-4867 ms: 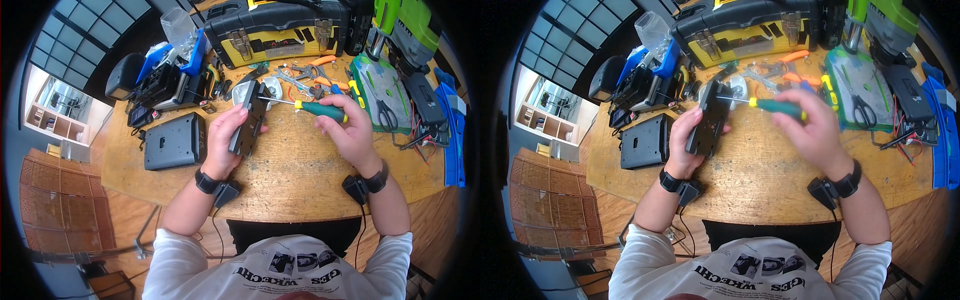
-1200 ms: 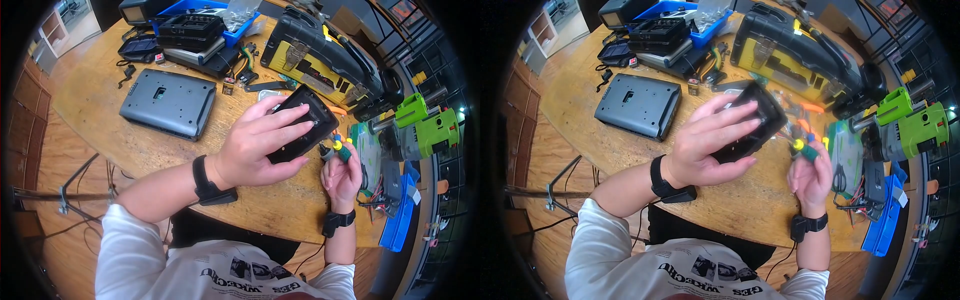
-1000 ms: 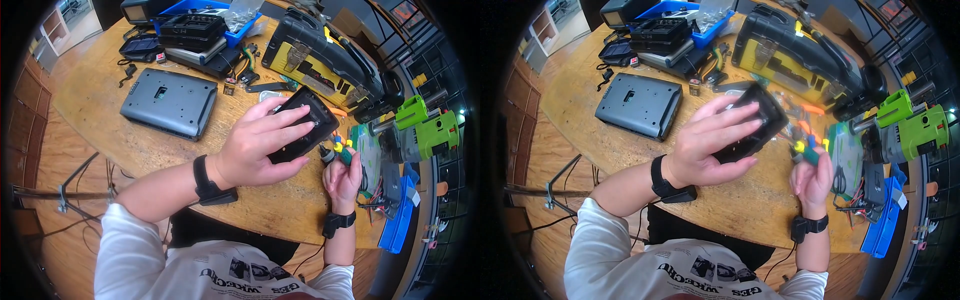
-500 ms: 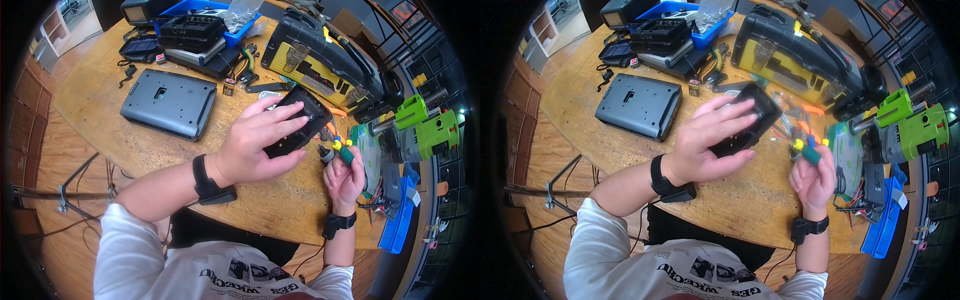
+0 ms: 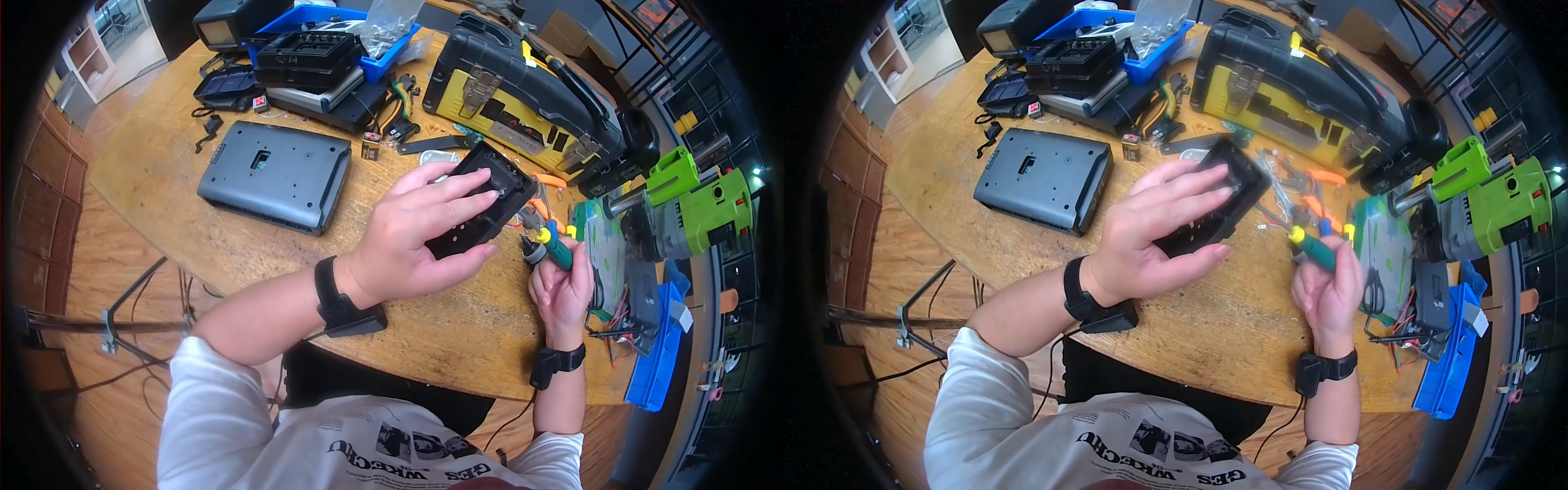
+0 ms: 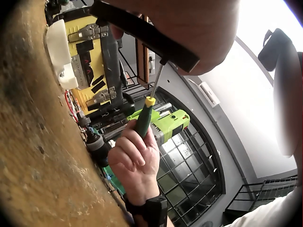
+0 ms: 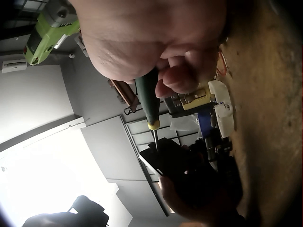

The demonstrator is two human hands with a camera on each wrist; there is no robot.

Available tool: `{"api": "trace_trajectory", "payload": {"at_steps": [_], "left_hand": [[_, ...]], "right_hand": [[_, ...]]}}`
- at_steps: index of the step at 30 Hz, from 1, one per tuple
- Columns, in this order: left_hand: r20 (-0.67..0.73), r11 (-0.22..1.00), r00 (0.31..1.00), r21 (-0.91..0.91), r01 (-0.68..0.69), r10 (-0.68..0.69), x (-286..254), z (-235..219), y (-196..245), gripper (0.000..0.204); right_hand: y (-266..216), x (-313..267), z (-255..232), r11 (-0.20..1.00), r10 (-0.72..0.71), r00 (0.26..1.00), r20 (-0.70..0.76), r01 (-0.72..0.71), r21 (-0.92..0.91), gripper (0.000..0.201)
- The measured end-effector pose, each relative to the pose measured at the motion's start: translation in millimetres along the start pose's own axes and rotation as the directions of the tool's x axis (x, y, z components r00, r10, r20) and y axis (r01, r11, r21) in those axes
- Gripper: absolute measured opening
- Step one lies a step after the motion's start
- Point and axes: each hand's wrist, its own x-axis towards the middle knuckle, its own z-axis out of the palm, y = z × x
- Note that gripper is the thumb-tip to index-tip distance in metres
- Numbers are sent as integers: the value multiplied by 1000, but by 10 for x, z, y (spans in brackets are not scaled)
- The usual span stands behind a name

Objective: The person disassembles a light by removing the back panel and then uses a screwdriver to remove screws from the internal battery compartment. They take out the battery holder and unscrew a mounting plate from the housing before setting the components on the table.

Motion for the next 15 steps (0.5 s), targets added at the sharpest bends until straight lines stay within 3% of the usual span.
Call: {"api": "trace_trajectory", "payload": {"at_steps": [4,6,7,9,11,13,14,15], "left_hand": [[11,999,999,-31,37,-37,-6,0,-17,54],[-39,997,997,-44,69,-71,-26,46,-85,51],[-19,997,997,-43,67,-68,-33,59,-107,51],[-25,990,996,-107,87,-91,-28,71,-134,51],[45,981,991,-149,128,-122,-18,55,-106,52],[109,816,895,-376,440,-432,-29,69,-47,49],[212,592,763,-518,617,-610,3,38,44,45],[259,573,708,-438,693,-657,57,-2,45,44]], "right_hand": [[-15,-17,239,989,-113,991,72,105,99,30],[-8,-26,211,986,-157,987,29,158,-45,29],[-3,-30,178,986,-162,987,15,162,-32,29],[4,-37,80,965,-147,983,-107,119,-235,25],[-5,-56,97,963,-116,984,-137,78,-257,23],[-15,-60,236,974,-193,981,-9,190,-122,22],[-18,-77,236,961,-187,982,-7,182,-207,18],[12,-95,239,964,-204,978,-39,193,-184,18]]}}
